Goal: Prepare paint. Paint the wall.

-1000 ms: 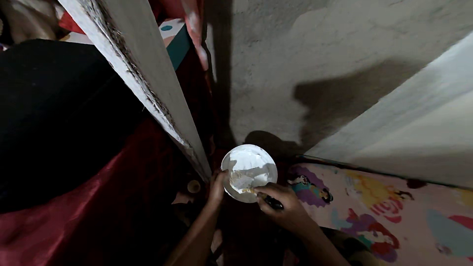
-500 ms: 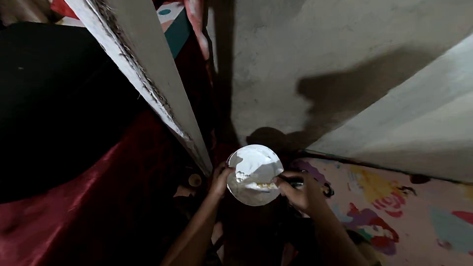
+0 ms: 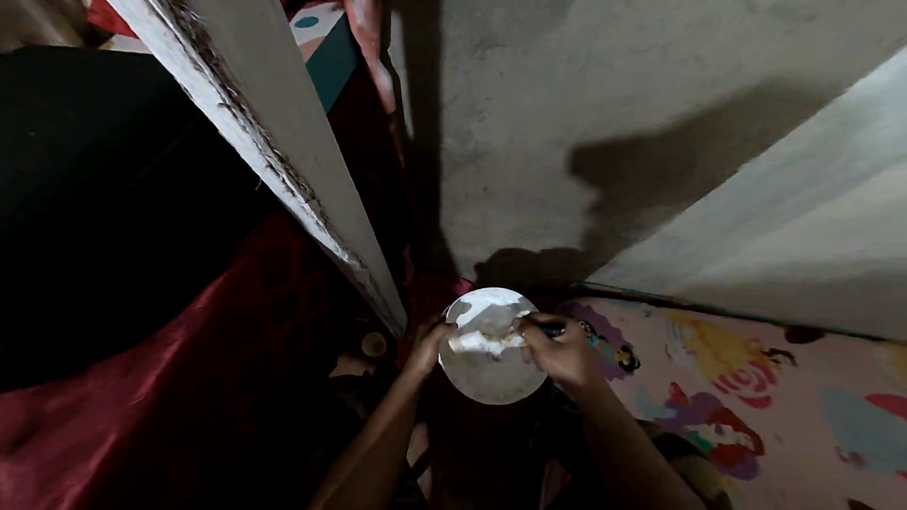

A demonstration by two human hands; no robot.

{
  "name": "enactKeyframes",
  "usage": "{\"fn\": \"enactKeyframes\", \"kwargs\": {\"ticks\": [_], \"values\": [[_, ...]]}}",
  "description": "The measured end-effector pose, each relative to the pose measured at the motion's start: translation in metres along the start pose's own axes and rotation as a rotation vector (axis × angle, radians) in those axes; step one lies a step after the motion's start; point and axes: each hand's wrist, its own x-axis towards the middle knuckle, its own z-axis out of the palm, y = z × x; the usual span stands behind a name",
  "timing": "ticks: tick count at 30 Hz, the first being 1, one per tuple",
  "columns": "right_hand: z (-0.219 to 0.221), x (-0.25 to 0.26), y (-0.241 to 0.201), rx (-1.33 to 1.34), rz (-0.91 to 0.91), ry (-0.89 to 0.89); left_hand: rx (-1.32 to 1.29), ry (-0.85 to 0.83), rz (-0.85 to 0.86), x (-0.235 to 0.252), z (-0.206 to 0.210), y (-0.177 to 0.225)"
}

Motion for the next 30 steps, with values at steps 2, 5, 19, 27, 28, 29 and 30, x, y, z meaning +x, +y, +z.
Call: {"fn": "enactKeyframes", "kwargs": {"ticks": [2, 5, 19, 27, 28, 29, 30], "values": [[-0.011, 0.014, 0.005, -0.031, -0.015, 0.086, 0.009, -0.020, 0.006, -0.001, 0.000, -0.001], [-0.030, 0.019, 0.006, -0.019, -0.035, 0.176, -0.030, 0.014, -0.010, 0.002, -0.003, -0.003], [-0.016, -0.011, 0.015, -0.309, -0.543, 0.031, -0.264, 0.256, 0.055, 0.007, 0.000, -0.004], [-0.005, -0.012, -0.010, -0.128, -0.127, -0.069, -0.198, 0.212, 0.074, 0.006, -0.002, -0.003], [-0.006, -0.009, -0.010, -0.156, -0.081, -0.102, -0.181, 0.204, 0.071, 0.007, -0.003, -0.003], [-0.009, -0.006, -0.010, -0.192, -0.055, -0.127, -0.165, 0.194, 0.068, 0.007, -0.003, -0.004], [-0.014, -0.003, -0.012, -0.236, -0.030, -0.145, -0.151, 0.176, 0.063, 0.006, -0.004, -0.004]]}}
